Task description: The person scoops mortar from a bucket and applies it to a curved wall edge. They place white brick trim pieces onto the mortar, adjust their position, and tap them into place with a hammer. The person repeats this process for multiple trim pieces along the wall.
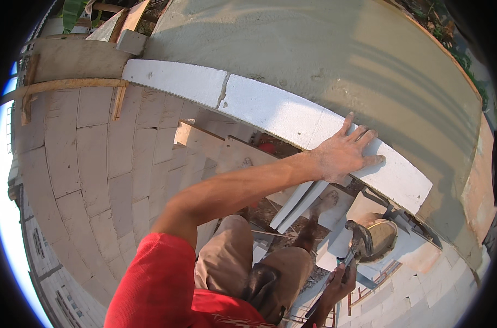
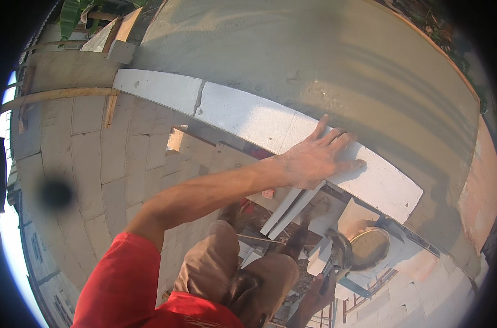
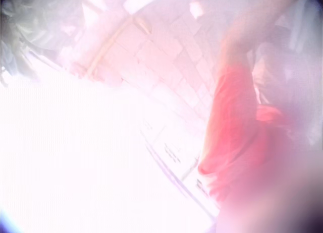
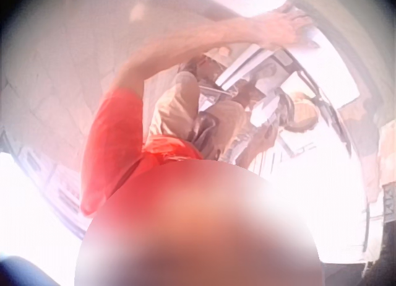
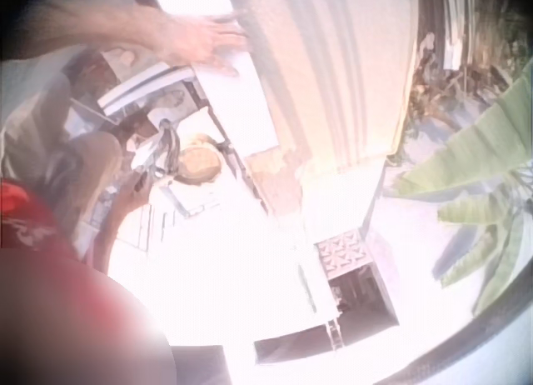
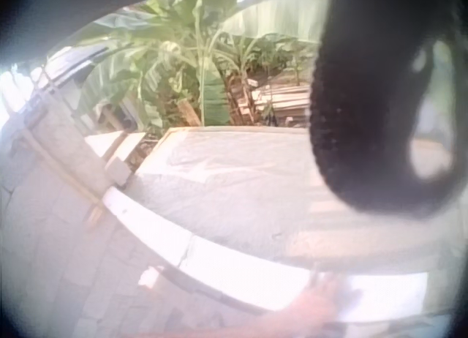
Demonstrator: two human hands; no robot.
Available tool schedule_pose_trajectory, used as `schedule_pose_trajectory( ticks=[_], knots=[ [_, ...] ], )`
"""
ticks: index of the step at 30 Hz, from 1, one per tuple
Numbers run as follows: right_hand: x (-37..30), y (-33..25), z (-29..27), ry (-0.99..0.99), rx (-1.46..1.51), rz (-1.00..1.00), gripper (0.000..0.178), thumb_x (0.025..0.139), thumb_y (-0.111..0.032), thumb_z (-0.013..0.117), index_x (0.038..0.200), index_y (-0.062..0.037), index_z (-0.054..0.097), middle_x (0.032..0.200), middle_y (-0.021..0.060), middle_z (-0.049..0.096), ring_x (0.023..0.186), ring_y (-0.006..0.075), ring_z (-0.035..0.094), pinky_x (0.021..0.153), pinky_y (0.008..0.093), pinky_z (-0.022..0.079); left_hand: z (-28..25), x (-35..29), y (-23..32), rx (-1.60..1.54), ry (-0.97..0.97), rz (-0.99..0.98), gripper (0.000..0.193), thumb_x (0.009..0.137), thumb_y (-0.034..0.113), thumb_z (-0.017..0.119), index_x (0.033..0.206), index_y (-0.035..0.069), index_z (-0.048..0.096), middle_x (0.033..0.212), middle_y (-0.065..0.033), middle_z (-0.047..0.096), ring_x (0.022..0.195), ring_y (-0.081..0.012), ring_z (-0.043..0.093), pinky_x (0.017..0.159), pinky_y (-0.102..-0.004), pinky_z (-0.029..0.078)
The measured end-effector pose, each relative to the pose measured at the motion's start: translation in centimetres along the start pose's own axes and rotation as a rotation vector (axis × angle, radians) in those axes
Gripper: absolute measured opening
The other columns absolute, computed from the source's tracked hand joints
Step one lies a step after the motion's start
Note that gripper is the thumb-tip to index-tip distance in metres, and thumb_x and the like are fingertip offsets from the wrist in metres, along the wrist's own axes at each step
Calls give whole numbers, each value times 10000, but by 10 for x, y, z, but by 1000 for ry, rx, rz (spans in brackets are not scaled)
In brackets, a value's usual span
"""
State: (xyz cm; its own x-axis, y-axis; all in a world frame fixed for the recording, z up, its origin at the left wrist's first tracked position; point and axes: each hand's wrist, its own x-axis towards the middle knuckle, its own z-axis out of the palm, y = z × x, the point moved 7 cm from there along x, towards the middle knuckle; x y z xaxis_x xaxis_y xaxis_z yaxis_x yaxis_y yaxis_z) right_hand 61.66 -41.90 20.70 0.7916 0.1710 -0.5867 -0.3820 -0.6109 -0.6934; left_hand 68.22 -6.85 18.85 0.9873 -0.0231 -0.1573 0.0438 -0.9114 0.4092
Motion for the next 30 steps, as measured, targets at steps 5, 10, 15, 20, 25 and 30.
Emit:
schedule_pose_trajectory(
  ticks=[5,10,15,20,25,30],
  knots=[
    [0,0,-4,12,-112,8,427,1005,-172,651,1359,66,630,950,83,681,777,123,575,663,281,443,-1,0,0,-75,85,-7,910,731,52,833,1552,278,510,1549,-260,401,1471,-425,369,1244,-750,156],
    [1,6,-6,-11,-196,25,438,969,-178,691,1331,65,656,1169,245,738,1099,291,719,959,383,535,-9,-1,4,-68,96,-51,957,699,18,846,1542,327,513,1560,-210,408,1470,-409,380,1278,-709,139],
    [11,45,-2,-20,-77,132,473,959,-225,728,1327,63,652,1105,249,742,1011,273,720,881,381,546,-15,4,7,-63,0,-114,990,667,109,885,1551,332,498,1552,-197,414,1474,-413,375,1305,-671,96],
    [36,145,1,-35,-136,253,556,922,-336,784,1286,67,661,1115,267,728,1018,335,717,889,439,544,-22,7,9,-73,-31,-188,1032,604,377,917,1549,311,508,1586,-188,391,1493,-421,361,1311,-640,81],
    [106,262,17,64,-194,132,531,888,-368,804,1198,46,684,1093,277,723,1033,439,704,897,491,541,-23,14,6,-203,80,-250,981,686,495,903,1539,197,522,1497,-214,500,1448,-444,422,1267,-660,198],
    [139,325,19,153,-95,113,389,890,-346,807,1026,-5,679,794,140,645,721,301,619,675,420,502,-20,20,8,-94,188,-405,753,909,602,730,1475,124,591,1404,-191,606,1346,-402,556,1078,-630,471]
  ],
)
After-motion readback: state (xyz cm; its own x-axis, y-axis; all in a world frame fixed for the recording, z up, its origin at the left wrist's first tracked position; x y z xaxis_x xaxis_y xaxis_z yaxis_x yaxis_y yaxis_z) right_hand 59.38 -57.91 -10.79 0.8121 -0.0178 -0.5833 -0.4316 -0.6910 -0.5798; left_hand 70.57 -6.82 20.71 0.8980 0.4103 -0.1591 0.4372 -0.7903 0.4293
